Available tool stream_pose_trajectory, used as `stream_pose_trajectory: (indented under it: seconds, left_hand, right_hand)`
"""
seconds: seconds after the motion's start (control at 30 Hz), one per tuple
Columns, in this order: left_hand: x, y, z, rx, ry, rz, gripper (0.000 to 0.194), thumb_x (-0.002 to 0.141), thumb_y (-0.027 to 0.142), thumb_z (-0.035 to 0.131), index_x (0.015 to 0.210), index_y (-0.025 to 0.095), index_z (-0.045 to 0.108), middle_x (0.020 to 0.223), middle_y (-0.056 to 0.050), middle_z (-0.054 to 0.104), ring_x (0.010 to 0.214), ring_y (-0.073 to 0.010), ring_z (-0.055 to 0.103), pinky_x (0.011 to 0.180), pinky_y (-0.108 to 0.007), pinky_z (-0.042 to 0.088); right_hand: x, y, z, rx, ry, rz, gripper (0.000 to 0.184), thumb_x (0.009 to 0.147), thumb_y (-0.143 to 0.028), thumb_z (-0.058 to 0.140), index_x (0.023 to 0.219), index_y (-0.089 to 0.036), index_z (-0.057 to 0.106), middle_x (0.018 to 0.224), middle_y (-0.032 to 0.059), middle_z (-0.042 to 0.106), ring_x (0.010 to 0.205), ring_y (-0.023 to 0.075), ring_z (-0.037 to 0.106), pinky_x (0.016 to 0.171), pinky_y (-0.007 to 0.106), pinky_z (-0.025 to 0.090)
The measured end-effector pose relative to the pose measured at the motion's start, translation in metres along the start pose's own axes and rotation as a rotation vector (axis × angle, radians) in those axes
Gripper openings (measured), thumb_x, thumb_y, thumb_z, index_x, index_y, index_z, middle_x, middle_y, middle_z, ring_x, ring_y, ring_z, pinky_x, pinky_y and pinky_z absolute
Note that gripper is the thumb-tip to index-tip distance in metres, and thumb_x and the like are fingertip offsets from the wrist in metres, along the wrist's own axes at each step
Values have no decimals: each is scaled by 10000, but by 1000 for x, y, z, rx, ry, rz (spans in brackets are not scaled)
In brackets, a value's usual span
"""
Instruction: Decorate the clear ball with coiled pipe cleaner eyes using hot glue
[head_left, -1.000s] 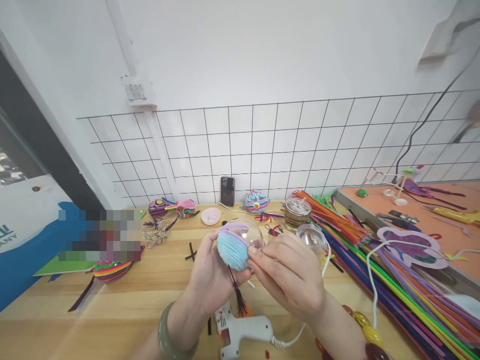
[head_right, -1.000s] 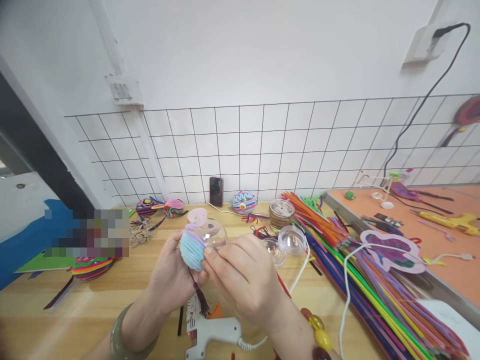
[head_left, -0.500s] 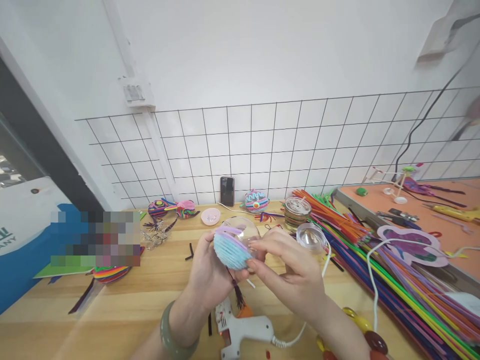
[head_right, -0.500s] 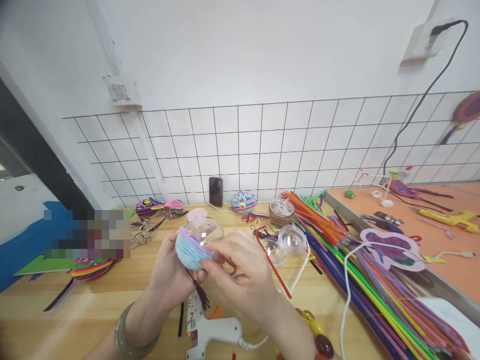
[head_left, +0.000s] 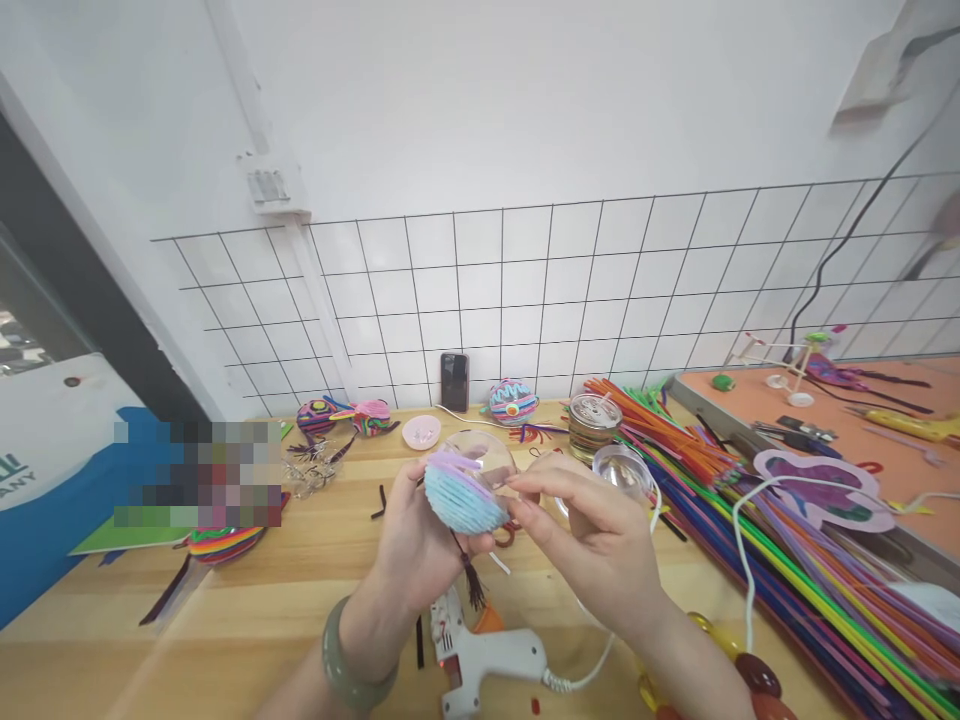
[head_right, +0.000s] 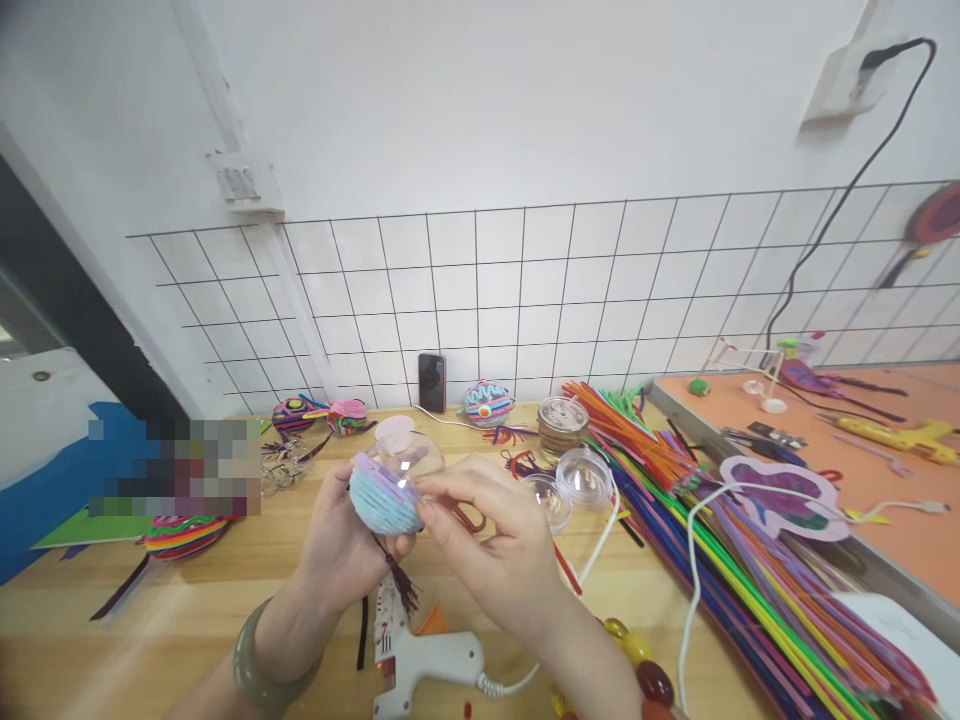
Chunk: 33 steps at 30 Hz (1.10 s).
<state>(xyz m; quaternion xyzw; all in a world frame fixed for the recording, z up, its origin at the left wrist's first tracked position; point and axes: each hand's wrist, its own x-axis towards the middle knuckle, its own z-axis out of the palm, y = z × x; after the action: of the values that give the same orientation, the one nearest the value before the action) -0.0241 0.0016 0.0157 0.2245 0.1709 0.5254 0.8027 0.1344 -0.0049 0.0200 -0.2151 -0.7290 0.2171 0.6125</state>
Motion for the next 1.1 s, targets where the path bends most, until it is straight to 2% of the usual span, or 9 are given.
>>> stream_pose_trajectory:
  seconds: [0.17, 0.27, 0.37, 0.57, 0.67, 0.77, 0.87, 1.0, 1.1]
  left_hand:
    - [0, -4, -3, 35, -23, -8, 384, 835, 359, 390, 1062, 123, 589, 803, -121, 681, 607, -210, 652, 466, -304, 542]
    - [0, -4, -4, 16, -29, -31, 391, 835, 345, 385, 1086, 119, 581, 842, -121, 678, 616, -208, 647, 465, -320, 545]
    - [-1, -3, -3, 23, -23, -34, 400, 835, 335, 384, 1118, 117, 564, 903, -128, 674, 639, -213, 650, 467, -328, 547]
    - [-1, 0, -1, 69, -19, -11, 405, 833, 330, 374, 1129, 119, 551, 904, -121, 676, 647, -219, 648, 459, -327, 538]
    - [-2, 3, 0, 93, -61, 8, 399, 816, 330, 391, 1108, 120, 564, 855, -110, 674, 651, -228, 645, 478, -331, 534]
    - [-3, 5, 0, 128, -81, 48, 388, 794, 328, 421, 1086, 124, 575, 801, -96, 669, 644, -244, 642, 484, -336, 522]
    - [-2, 4, -2, 171, -54, 102, 400, 779, 292, 453, 1134, 133, 549, 877, -97, 668, 671, -236, 639, 524, -327, 518]
    - [1, -1, -2, 244, -8, 165, 425, 790, 263, 471, 1198, 149, 503, 962, -94, 654, 791, -233, 637, 646, -328, 521]
    - [1, -4, -1, 308, 7, 214, 385, 813, 260, 454, 1181, 161, 508, 944, -83, 650, 791, -225, 636, 633, -310, 519]
  right_hand:
    - [1, -1, 4, -17, 45, 168, 98, 750, -187, 657, 842, -221, 648, 658, -15, 513, 638, 143, 509, 589, 296, 444]
    - [1, 0, 5, 13, 71, 239, 65, 725, -209, 675, 776, -219, 635, 633, -32, 466, 598, 125, 463, 540, 259, 417]
    - [2, 1, 6, 78, 81, 319, 91, 694, -212, 696, 758, -217, 630, 617, -44, 433, 583, 114, 445, 525, 241, 422]
    - [1, 2, 10, 224, 81, 425, 147, 689, -281, 712, 766, -207, 611, 604, -53, 380, 591, 125, 500, 540, 261, 492]
    - [2, 3, 8, 232, 61, 408, 153, 690, -289, 713, 775, -213, 611, 609, -54, 385, 583, 116, 500, 533, 245, 494]
    - [3, 2, 1, 217, -28, 363, 161, 710, -287, 701, 832, -218, 622, 666, -27, 466, 646, 131, 528, 570, 261, 504]
    - [3, -2, -6, 88, -94, 285, 206, 736, -246, 684, 931, -235, 620, 771, 7, 549, 746, 162, 558, 659, 315, 506]
    - [0, -9, -9, -81, -81, 99, 257, 758, -186, 665, 996, -249, 592, 894, 31, 595, 853, 190, 560, 735, 353, 482]
    - [-1, -11, -10, -123, -69, 48, 291, 764, -181, 658, 1035, -246, 572, 949, 43, 590, 911, 206, 549, 778, 375, 475]
